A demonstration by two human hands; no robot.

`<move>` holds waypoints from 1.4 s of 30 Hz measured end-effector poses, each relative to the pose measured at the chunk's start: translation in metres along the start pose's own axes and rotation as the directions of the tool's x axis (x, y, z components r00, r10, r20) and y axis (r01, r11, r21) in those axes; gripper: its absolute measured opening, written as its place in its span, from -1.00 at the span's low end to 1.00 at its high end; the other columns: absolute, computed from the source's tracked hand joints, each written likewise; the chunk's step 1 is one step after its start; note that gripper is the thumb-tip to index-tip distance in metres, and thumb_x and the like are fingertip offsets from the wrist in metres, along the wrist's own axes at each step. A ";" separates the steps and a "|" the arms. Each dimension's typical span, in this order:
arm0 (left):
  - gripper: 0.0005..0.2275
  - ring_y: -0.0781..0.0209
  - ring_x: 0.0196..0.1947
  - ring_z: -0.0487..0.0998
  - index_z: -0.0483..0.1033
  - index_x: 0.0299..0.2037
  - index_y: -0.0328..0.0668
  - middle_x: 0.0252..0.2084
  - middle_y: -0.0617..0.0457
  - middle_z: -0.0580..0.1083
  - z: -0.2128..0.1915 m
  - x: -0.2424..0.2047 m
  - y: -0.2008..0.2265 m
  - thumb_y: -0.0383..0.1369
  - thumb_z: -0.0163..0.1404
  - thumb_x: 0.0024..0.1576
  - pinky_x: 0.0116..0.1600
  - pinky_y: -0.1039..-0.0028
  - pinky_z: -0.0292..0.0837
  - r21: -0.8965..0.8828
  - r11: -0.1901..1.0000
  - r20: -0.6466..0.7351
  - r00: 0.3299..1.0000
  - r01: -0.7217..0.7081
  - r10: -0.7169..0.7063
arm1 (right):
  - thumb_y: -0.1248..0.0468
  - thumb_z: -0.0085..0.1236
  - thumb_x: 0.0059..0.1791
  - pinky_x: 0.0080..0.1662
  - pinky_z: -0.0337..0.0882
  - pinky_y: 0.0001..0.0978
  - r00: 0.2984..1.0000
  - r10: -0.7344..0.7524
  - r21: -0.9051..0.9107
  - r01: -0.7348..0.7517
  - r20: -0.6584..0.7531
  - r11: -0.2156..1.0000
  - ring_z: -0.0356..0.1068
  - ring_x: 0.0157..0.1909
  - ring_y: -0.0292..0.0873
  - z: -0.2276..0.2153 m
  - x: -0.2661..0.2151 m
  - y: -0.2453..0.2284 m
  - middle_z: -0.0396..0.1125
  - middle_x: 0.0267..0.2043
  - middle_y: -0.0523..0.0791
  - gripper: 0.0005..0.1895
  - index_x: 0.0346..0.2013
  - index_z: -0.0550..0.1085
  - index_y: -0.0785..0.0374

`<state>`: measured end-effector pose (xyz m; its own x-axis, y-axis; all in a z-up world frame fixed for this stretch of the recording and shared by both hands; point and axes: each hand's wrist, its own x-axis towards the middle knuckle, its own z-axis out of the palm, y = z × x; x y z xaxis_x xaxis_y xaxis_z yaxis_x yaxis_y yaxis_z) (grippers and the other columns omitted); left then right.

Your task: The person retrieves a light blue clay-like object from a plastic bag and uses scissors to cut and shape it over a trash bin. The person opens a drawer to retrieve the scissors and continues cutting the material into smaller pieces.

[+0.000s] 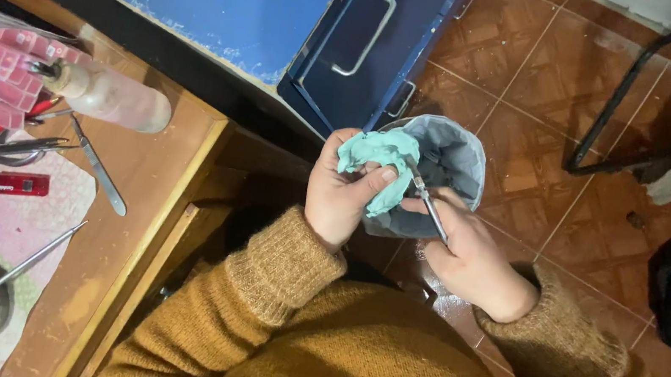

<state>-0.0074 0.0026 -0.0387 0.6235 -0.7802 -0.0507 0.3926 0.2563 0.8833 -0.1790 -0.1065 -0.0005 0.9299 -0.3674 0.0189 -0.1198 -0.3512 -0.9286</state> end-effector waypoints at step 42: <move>-0.66 0.17 0.05 0.59 0.30 0.09 -0.18 0.09 -0.16 0.52 0.002 -0.025 0.043 -0.58 0.18 0.21 0.15 0.36 0.57 -0.036 0.999 0.349 0.937 -0.017 0.029 | 0.56 0.08 -0.30 0.00 0.41 -0.08 0.906 -0.405 -0.499 0.298 -0.121 0.814 0.33 -0.04 0.15 -0.018 -0.013 -0.023 0.22 -0.06 0.13 -0.70 -0.28 0.42 0.52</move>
<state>-0.0075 0.0316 0.0015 0.3593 -0.9226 0.1402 0.4058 0.2898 0.8668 -0.1941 -0.1092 0.0267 0.8493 -0.2944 0.4382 0.0060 -0.8247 -0.5656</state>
